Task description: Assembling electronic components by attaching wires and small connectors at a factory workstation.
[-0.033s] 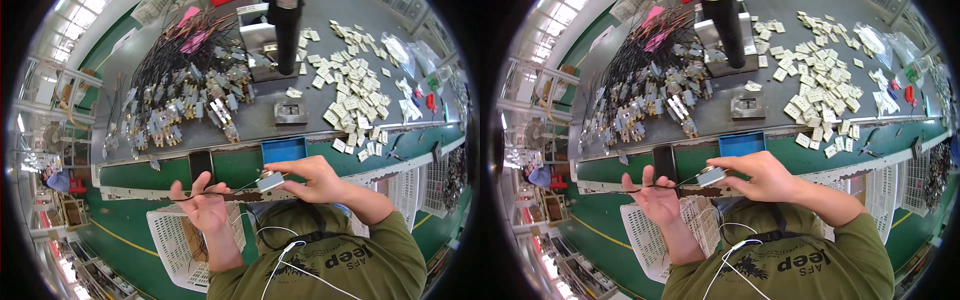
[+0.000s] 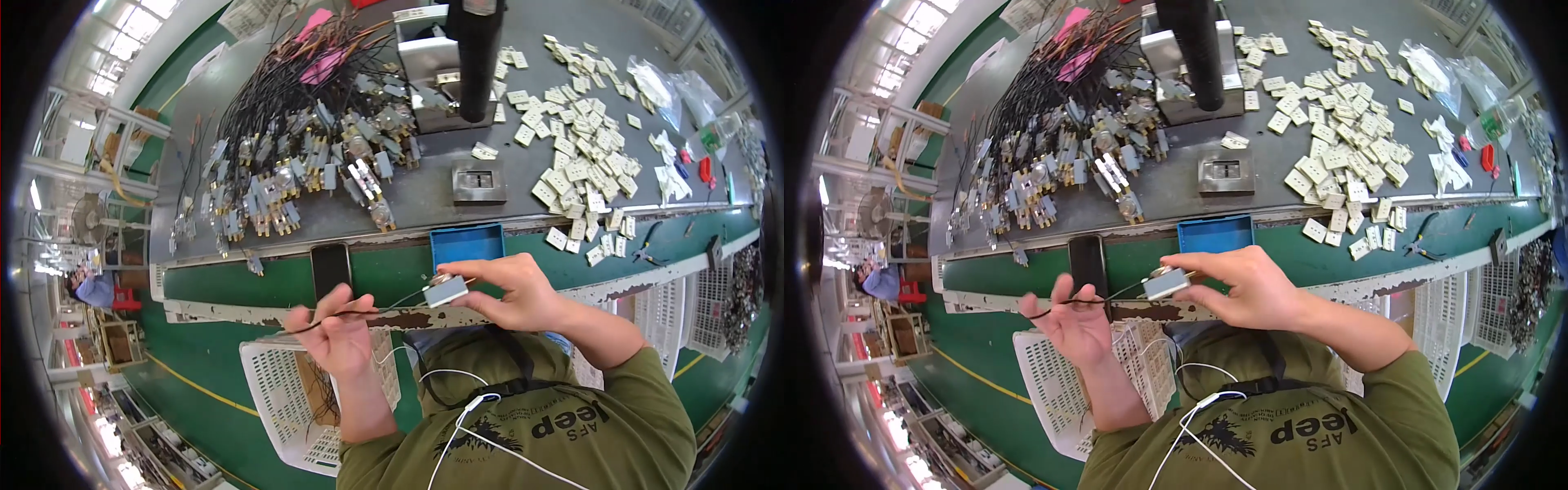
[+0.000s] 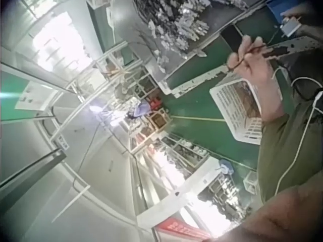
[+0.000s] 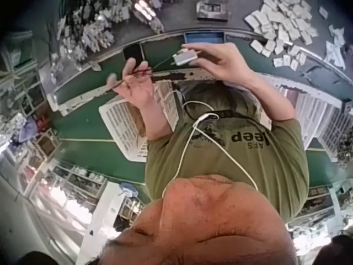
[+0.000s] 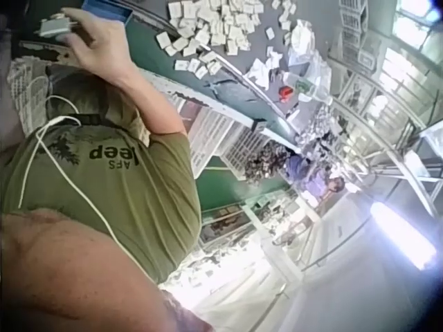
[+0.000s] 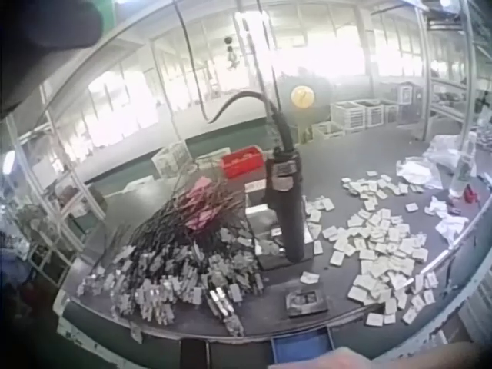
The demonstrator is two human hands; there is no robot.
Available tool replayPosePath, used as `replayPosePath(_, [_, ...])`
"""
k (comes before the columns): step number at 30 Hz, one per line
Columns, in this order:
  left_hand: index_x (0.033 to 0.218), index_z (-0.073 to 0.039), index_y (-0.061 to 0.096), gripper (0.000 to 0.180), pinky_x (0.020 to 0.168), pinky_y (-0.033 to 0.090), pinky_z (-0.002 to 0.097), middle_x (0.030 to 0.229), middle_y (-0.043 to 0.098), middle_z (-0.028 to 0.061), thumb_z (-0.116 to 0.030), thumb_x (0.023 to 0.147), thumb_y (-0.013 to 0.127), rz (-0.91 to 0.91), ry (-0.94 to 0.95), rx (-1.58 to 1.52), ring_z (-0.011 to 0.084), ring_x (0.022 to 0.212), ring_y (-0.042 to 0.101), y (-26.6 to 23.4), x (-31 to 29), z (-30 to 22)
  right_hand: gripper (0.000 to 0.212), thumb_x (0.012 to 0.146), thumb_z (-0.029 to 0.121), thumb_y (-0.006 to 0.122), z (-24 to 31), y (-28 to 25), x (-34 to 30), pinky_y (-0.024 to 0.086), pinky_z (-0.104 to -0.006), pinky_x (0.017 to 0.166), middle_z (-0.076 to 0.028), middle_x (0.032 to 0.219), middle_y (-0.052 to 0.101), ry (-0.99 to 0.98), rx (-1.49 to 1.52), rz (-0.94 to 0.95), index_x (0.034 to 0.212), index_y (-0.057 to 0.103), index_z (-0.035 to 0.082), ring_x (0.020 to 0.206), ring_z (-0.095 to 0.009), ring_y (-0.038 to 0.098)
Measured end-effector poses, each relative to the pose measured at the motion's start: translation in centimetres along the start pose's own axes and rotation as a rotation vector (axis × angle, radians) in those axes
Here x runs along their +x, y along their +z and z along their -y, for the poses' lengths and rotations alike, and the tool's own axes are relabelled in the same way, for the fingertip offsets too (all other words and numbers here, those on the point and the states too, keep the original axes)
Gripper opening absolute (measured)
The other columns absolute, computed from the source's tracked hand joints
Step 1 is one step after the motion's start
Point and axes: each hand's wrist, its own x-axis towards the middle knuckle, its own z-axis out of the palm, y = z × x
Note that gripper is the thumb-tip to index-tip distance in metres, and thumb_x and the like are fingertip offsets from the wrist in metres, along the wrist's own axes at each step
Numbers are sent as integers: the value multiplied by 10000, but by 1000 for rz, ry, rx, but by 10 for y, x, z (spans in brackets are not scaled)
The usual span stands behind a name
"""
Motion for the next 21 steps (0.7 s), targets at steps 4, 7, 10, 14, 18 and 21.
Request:
replayPosePath(4, [1111,-36,520,160,817,560,471,1122,612,280,-124,984,473,-21,-52,220,389,1026,631,20,-3,-8,423,811,41,685,-3,14,4,545,-306,710,-131,954,706,28,99,-22,1223,589,45,840,-241,706])
replayPosePath(7, [1019,-30,546,132,903,499,493,1043,648,255,-150,971,516,125,-91,422,389,1054,617,33,-9,2,443,820,78,700,5,24,5,543,-315,777,-132,1023,696,12,43,106,1243,576,43,914,-246,693])
replayPosePath(10, [1030,-50,546,157,956,445,486,1058,651,218,-192,963,542,-50,-42,415,367,1071,599,11,-12,-16,534,795,29,697,16,24,10,498,-340,904,-144,1200,631,-32,156,178,1297,514,0,1059,-229,639])
replayPosePath(14, [1186,-34,473,316,1011,401,439,1273,513,222,-257,969,528,-685,147,550,323,1182,504,-104,-24,-81,508,875,14,591,2,13,-2,464,-365,956,-150,1308,553,42,214,146,1358,432,-2,1140,-238,576])
replayPosePath(18, [1336,26,394,465,1036,384,413,1335,461,173,-256,980,494,-1094,-192,955,275,1225,455,-259,-132,-141,380,924,15,535,-11,12,-13,463,-354,940,-163,1284,556,174,309,53,1296,475,-33,1128,-231,570])
replayPosePath(21, [1360,1,390,445,1036,387,399,1385,432,156,-210,978,478,-1271,-70,407,264,1239,453,-335,-243,-141,350,930,26,534,-19,12,-10,469,-348,928,-161,1263,569,196,347,40,1272,494,-40,1109,-227,580])
